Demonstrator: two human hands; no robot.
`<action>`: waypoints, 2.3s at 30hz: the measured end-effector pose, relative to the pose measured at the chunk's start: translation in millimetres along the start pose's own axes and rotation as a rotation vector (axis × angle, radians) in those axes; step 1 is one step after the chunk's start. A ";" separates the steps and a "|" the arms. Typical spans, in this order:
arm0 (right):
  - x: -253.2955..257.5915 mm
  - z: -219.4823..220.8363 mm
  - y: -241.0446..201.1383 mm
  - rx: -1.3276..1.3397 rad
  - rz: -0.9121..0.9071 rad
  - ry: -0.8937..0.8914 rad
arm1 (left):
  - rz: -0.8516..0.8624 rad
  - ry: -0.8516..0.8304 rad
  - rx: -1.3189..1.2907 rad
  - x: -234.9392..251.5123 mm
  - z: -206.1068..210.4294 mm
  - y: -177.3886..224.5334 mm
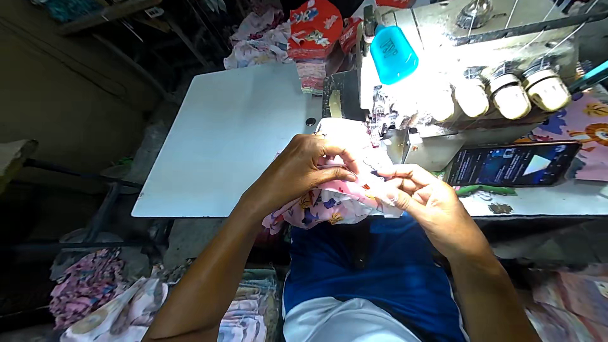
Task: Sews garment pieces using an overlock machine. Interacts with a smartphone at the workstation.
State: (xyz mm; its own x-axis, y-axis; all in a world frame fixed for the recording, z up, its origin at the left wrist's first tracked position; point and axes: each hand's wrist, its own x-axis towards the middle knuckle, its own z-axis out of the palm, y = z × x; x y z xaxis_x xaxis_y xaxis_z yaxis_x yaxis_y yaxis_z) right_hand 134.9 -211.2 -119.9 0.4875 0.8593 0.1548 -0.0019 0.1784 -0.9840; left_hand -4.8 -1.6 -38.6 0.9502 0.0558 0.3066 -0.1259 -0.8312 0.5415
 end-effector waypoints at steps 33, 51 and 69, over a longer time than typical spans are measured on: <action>7.5 -19.5 -5.9 0.387 -0.016 -0.324 | -0.315 -0.159 -1.007 -15.4 10.0 5.1; 17.6 -40.8 -7.6 0.136 -0.133 -0.302 | -0.308 -0.261 -0.769 1.5 -4.8 1.0; 15.7 2.1 4.9 -0.335 -0.082 0.110 | -0.153 -0.238 0.363 5.1 5.2 2.0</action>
State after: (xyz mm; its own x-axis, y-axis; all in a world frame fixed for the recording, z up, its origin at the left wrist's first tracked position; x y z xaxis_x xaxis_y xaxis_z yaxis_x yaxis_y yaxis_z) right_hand 140.7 -195.8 -122.1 0.5651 0.7887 0.2419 0.3186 0.0618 -0.9459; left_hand 1.3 -5.9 -40.0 0.9945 0.0997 0.0331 0.0886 -0.9656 0.2446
